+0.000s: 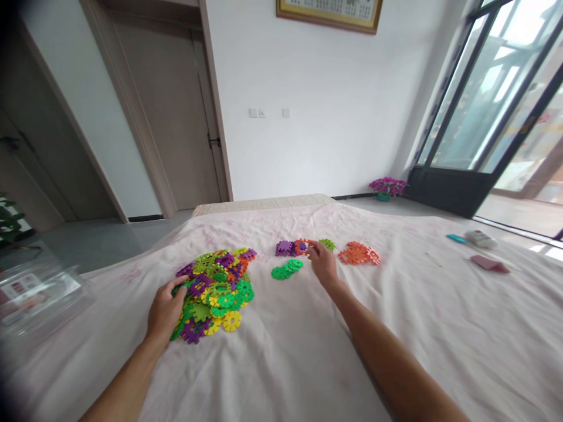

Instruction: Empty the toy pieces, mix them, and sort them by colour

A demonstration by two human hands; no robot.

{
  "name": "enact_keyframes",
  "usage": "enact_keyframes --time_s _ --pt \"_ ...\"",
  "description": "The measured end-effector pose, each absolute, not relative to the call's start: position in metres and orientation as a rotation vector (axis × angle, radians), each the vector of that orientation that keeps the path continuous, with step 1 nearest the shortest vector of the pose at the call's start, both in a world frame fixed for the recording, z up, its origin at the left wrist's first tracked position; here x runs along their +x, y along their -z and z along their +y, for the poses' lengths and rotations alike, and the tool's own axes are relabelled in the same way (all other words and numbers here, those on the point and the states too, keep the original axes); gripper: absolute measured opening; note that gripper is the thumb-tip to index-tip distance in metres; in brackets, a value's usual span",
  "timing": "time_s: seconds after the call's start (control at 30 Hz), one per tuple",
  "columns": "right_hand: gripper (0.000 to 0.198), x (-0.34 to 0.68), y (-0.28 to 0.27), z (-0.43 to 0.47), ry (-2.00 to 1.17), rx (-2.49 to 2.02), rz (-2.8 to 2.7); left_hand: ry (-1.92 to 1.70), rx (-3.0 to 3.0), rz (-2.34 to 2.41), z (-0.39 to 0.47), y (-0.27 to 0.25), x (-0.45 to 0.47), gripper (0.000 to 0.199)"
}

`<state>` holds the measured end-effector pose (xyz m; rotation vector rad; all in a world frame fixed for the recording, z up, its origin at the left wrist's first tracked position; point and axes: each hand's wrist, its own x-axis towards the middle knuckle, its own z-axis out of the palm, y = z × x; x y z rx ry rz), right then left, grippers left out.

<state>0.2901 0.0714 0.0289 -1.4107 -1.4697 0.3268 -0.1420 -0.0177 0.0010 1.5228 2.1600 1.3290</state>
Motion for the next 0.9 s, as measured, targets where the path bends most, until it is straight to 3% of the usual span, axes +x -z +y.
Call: enact_keyframes --time_s 0.1,0.3,0.7,0.9 --pt "0.05 0.347 -0.021 0.085 -0.182 -1.574 -1.158 -1.318 1.546 2.159 -0.016 0.002 -0.144 0.035" --pt "0.043 0.421 -0.009 0.084 0.092 -1.798 -0.891 -1.3 1.58 2.166 -0.013 0.006 -0.147 0.035" --pt "0.04 0.438 -0.005 0.07 0.156 -1.955 -0.784 -1.288 1.532 2.191 -0.014 0.005 -0.146 0.037" --pt "0.032 0.396 -0.012 0.066 0.287 -1.736 -1.345 -1.294 1.49 2.184 -0.012 0.009 -0.147 0.039"
